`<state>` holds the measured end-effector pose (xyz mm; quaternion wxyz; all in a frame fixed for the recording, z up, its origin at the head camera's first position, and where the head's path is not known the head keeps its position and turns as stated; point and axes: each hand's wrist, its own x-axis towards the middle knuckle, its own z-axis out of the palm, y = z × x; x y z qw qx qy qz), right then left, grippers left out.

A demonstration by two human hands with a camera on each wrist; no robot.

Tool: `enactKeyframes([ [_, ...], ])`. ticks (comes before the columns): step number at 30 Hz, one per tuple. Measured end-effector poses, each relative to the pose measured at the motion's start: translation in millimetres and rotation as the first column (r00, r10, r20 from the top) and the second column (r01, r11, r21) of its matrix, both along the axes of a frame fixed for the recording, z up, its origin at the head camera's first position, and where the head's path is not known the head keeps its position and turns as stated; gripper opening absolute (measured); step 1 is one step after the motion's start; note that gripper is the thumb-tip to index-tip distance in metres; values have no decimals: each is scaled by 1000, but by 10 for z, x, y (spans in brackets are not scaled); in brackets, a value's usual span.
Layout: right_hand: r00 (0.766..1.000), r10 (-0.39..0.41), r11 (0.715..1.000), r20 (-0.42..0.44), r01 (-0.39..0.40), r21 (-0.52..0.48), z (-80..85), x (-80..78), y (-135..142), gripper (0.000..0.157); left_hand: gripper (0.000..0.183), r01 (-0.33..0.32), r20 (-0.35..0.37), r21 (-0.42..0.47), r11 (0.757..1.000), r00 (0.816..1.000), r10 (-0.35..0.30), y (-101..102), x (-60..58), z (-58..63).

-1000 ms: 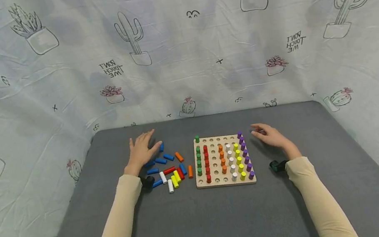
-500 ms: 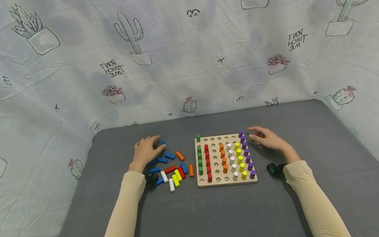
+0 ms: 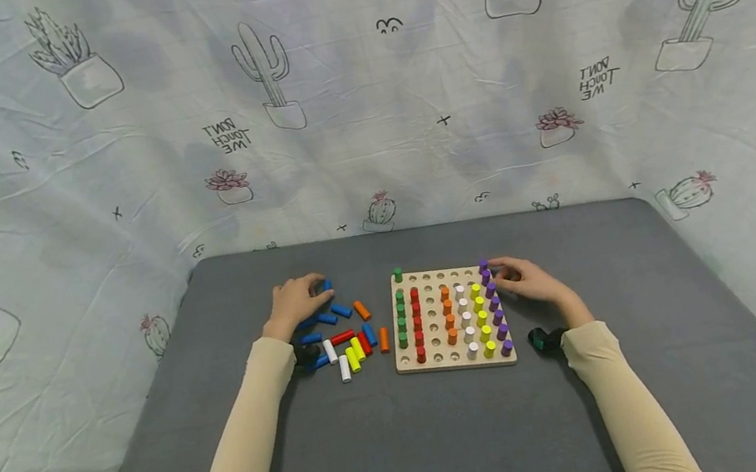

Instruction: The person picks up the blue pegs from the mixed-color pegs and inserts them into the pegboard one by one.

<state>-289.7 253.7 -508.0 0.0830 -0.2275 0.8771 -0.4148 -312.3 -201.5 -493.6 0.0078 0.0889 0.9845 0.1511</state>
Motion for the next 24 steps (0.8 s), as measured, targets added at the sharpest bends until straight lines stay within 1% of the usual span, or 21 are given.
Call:
enactKeyframes([
  [5,1000,15,1000,-8,-15,-23,-20,-15,-8,44,46,-1,7,13,1000,1000,1,16,9,-6],
  [10,1000,4,998,11,-3,-61,-43,-21,-5,44,42,-3,-2,36,999,1000,3,28,-12,-2],
  [14,1000,-5,998,24,6,-60,-51,-25,-9,44,38,-17,-6,67,998,1000,18,32,-30,-4],
  [21,1000,7,997,12,-6,-71,-73,-24,-2,44,37,-36,-3,112,993,999,37,40,-48,-15],
  [24,1000,-2,998,14,3,-68,-83,-24,3,44,36,-49,-8,135,990,999,50,42,-52,-24],
])
